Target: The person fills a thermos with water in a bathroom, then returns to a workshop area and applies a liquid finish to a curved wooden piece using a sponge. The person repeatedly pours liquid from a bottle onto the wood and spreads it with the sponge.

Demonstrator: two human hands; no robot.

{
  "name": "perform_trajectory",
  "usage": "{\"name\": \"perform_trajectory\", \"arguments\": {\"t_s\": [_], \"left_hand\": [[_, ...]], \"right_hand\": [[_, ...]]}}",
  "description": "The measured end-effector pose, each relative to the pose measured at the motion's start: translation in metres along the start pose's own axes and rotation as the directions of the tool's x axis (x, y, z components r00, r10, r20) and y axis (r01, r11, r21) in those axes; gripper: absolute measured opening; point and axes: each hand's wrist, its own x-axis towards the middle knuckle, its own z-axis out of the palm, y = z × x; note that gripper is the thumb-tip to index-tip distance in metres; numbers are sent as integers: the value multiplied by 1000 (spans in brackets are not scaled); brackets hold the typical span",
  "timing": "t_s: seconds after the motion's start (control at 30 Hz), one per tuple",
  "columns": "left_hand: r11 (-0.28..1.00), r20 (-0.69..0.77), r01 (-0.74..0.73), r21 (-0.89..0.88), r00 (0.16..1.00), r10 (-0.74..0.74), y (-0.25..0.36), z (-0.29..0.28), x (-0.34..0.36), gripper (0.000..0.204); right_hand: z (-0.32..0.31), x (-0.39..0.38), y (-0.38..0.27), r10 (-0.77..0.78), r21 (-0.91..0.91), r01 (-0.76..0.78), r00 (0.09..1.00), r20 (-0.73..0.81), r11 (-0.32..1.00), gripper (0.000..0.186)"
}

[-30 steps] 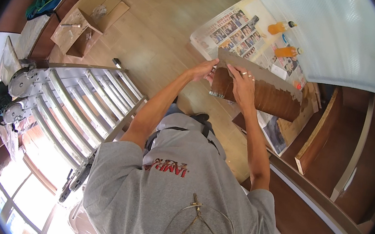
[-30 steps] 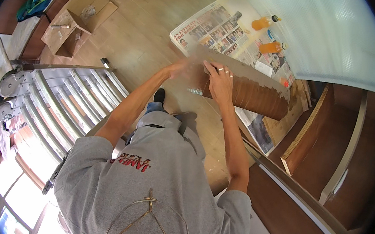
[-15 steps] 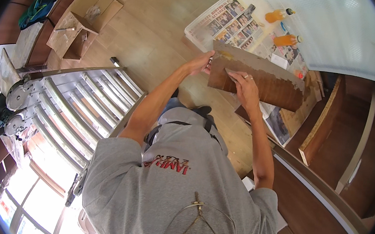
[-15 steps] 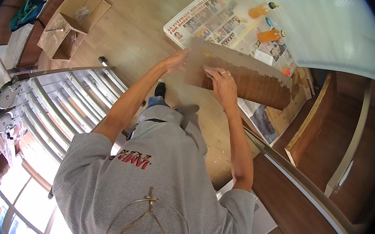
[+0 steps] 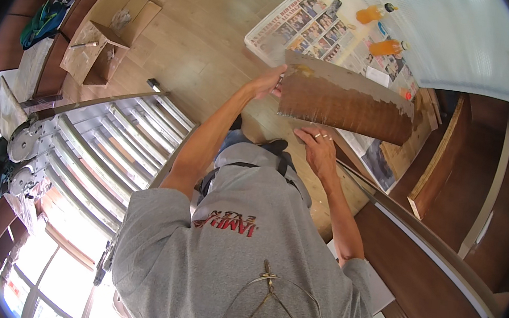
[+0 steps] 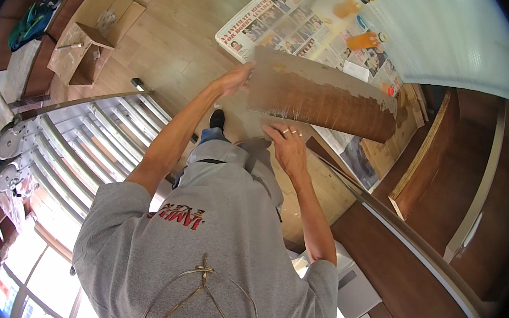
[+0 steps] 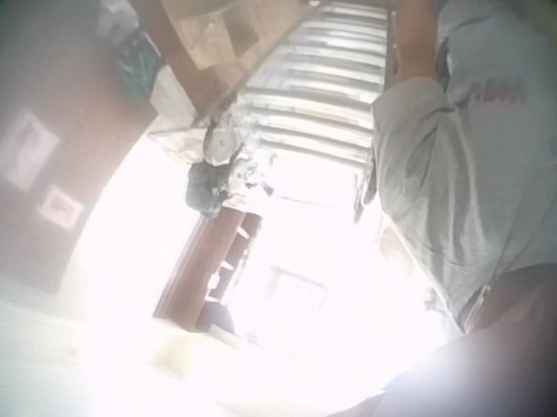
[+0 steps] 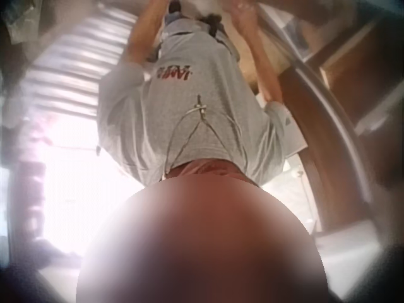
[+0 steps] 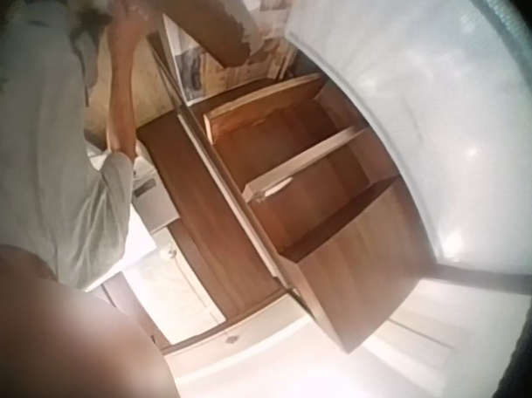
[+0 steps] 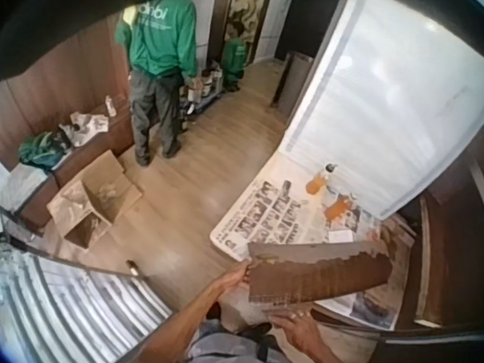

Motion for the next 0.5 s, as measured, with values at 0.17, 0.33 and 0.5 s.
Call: {"name": "perform_trajectory", "arguments": {"t_s": [0.17, 0.33, 0.5], "left_hand": [[1000, -14, 11, 17, 1000, -11, -7, -5, 4, 56], [1000, 125, 16, 23, 992, -19, -15, -13, 8, 57], [997, 89, 19, 79, 996, -26, -9, -13, 3, 72]], "right_hand": [[-37, 15, 19, -8, 141, 20, 996, -86, 990, 41], [-47, 85, 61, 59, 39, -50, 952, -299, 998, 40], [-18, 111, 75, -6, -126, -26, 968, -250, 992, 43]]}}
